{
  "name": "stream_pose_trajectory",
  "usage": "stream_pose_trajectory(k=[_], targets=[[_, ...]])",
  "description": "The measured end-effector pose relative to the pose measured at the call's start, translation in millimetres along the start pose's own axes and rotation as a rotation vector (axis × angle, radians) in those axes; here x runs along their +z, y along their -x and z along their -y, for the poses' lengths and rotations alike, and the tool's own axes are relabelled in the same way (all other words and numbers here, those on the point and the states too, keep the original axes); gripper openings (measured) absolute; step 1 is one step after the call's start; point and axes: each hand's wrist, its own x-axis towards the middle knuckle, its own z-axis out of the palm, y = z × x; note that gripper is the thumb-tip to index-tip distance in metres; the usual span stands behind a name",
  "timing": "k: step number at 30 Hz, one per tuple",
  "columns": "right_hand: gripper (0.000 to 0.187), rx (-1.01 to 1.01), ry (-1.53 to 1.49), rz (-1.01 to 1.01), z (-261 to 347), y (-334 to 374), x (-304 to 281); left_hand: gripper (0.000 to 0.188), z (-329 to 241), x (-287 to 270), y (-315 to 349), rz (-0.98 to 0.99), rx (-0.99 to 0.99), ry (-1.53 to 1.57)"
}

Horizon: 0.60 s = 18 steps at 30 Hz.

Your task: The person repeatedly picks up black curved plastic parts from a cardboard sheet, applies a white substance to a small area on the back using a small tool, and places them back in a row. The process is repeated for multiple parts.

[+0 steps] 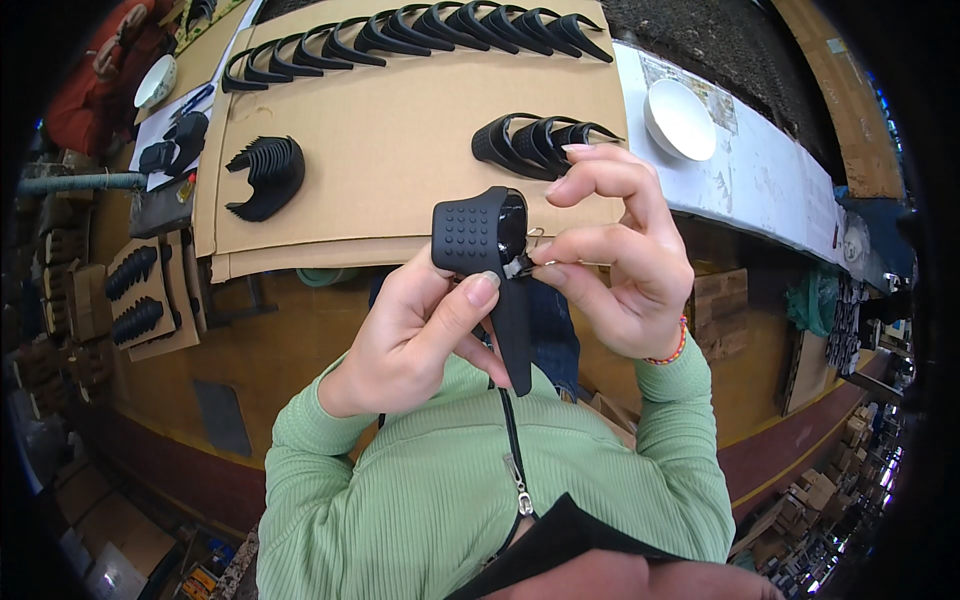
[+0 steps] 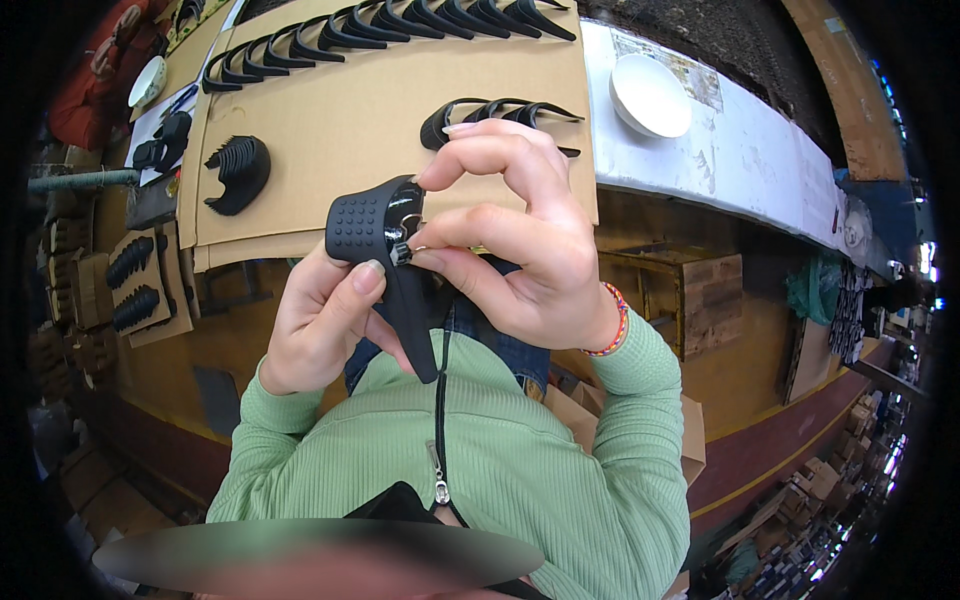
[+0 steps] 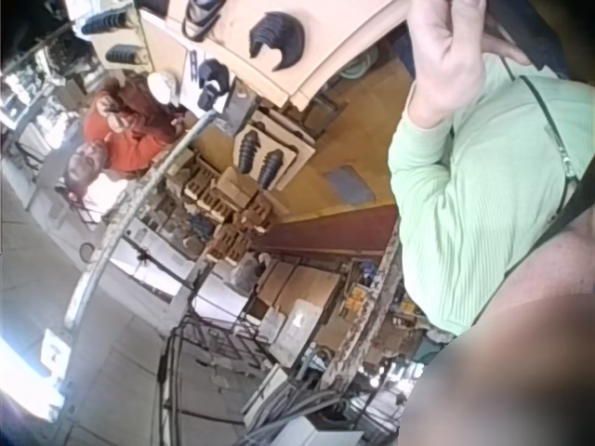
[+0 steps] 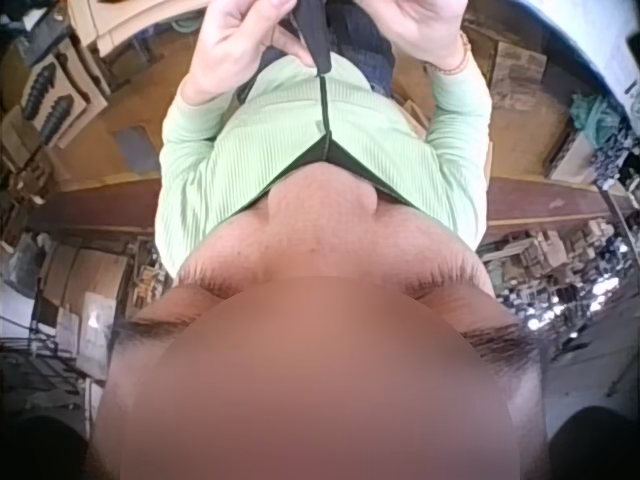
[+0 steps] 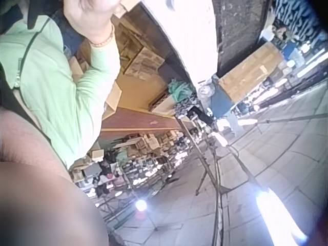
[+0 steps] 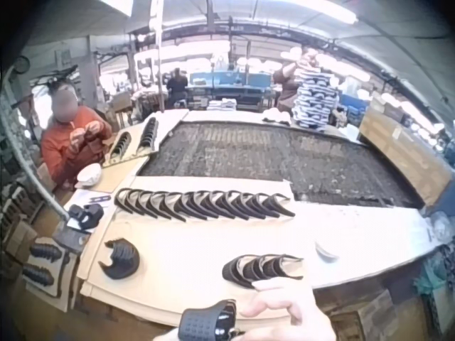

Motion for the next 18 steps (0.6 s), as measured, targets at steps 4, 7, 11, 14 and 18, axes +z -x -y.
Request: stream_pose_trajectory(k=[4, 7, 11, 14, 18], targets=[[0.020, -0.007, 0.005, 0.002, -0.3, 0.3, 0.2, 0.030, 0.5, 0.7, 0.1, -0.014, 0.001, 0.005], [0.020, -0.009, 0.007, 0.005, -0.3, 0.7, 0.2, 0.030, 0.7, 1.0, 0.1, -0.024, -0.001, 0.020], [0.019, -0.011, 0.018, 0.020, 0.3, 1.9, -0.6, 0.030, 1.7, 0.9, -0.3, -0.042, 0.009, 0.023], [0.019, -0.007, 0.014, 0.019, 0.7, 3.2, 0.1, 0.030, 2.4, 0.6, -0.6, -0.044, 0.011, 0.029], [0.018, -0.025, 0.004, 0.024, -0.1, 4.3, 0.3, 0.030, 2.8, 0.6, -1.0, -0.062, 0.018, 0.038]])
